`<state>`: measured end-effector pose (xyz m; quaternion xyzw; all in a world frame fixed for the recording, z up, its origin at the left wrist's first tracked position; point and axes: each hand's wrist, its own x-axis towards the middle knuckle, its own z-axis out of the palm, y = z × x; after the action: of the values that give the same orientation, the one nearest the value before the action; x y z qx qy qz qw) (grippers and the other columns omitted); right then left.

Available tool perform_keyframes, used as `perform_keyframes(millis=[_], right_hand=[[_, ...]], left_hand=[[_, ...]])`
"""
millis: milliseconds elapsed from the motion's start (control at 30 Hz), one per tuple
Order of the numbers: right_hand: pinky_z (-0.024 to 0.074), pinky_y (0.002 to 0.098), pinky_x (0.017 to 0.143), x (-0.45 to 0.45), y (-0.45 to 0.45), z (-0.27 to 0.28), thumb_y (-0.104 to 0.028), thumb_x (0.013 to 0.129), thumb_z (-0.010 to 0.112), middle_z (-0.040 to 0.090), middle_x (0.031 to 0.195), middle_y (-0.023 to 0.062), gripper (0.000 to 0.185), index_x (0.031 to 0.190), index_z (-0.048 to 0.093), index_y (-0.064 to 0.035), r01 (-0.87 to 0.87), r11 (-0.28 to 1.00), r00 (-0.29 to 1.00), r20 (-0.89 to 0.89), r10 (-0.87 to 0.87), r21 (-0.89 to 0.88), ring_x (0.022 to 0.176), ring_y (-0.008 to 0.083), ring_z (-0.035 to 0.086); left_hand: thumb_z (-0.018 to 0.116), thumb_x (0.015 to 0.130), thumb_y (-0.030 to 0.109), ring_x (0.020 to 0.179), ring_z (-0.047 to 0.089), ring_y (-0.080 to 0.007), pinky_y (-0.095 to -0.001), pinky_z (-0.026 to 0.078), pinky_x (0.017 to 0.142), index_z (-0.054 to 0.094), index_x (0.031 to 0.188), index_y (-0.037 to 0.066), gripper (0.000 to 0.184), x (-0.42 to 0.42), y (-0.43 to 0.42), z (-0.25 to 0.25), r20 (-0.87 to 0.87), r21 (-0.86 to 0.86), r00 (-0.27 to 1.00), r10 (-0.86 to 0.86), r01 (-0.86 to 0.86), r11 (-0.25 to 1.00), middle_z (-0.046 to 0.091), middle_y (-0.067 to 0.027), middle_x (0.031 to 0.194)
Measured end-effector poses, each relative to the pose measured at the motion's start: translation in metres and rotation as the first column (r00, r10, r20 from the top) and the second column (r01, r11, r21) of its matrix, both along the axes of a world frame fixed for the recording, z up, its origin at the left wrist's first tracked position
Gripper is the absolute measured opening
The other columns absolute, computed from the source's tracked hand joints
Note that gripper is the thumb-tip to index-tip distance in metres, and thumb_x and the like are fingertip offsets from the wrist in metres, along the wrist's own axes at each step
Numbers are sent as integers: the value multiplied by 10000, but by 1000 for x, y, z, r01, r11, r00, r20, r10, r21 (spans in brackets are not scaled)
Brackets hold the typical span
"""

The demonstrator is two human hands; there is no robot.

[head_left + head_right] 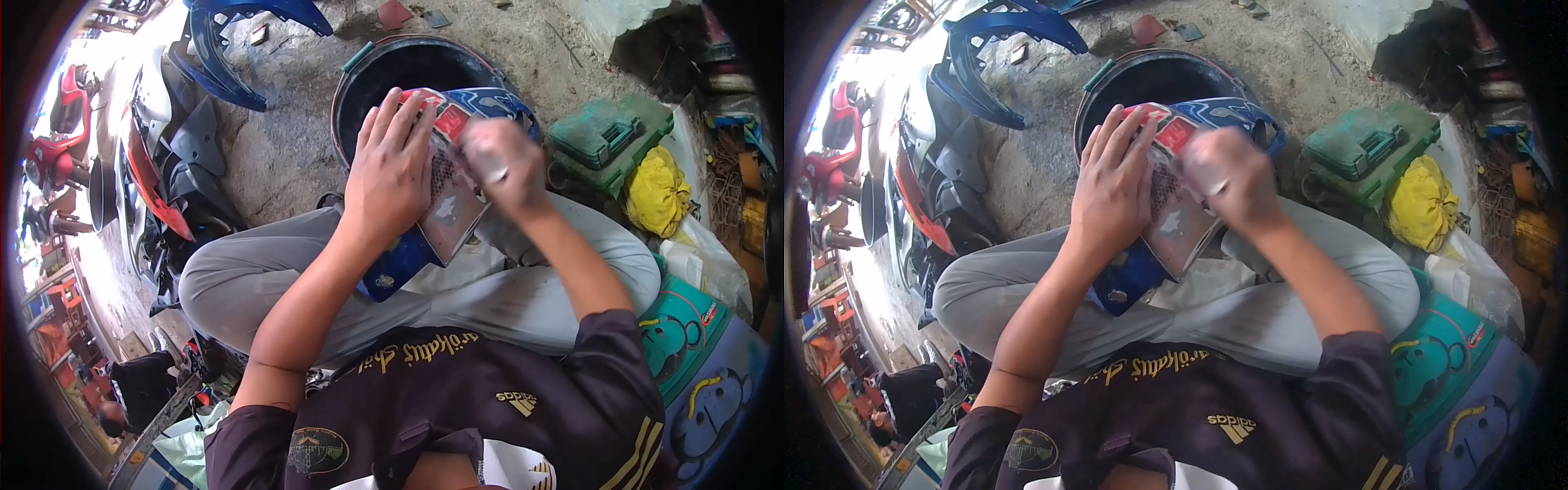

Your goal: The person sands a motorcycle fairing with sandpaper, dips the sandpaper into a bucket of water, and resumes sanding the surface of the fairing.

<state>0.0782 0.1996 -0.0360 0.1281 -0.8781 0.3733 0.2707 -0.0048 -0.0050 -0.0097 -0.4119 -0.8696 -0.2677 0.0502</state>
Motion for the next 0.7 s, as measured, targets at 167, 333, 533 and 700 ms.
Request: perform_keyframes(millis=[167,333,533,700], right_hand=[[635,452,878,-13,24,-8,26,867,826,780,1059,174,206,1008,689,-33,125,992,992,1,-126,25,981,375,776],[633,457,879,2,4,-3,-14,870,840,775,1066,175,240,1043,677,-42,10,998,999,-33,-8,54,976,386,770],[627,435,858,2,-6,4,0,865,845,788,1063,170,241,1023,665,-30,-47,998,997,-55,49,31,964,379,776],[628,457,875,-5,14,-8,-99,831,882,761,1072,167,285,1041,696,-51,57,998,998,25,-58,31,989,381,760]], left_hand=[[638,1004,134,1581,433,-438,-568,336,1302,624,1520,-8,535,-1,0,-1,5,2,1000,-22,22,1000,545,-206,1632],[649,1000,138,1577,438,-435,-567,338,1301,640,1493,-13,515,1,1,0,3,-2,1000,-27,27,1000,546,-205,1631],[660,1003,155,1577,441,-426,-567,339,1299,651,1485,-4,508,1,2,-3,-9,-1,1000,-5,5,1000,553,-197,1626],[667,1009,158,1574,445,-424,-564,333,1302,671,1474,11,488,-2,3,-1,-23,-8,1000,6,-6,1000,565,-190,1617]])
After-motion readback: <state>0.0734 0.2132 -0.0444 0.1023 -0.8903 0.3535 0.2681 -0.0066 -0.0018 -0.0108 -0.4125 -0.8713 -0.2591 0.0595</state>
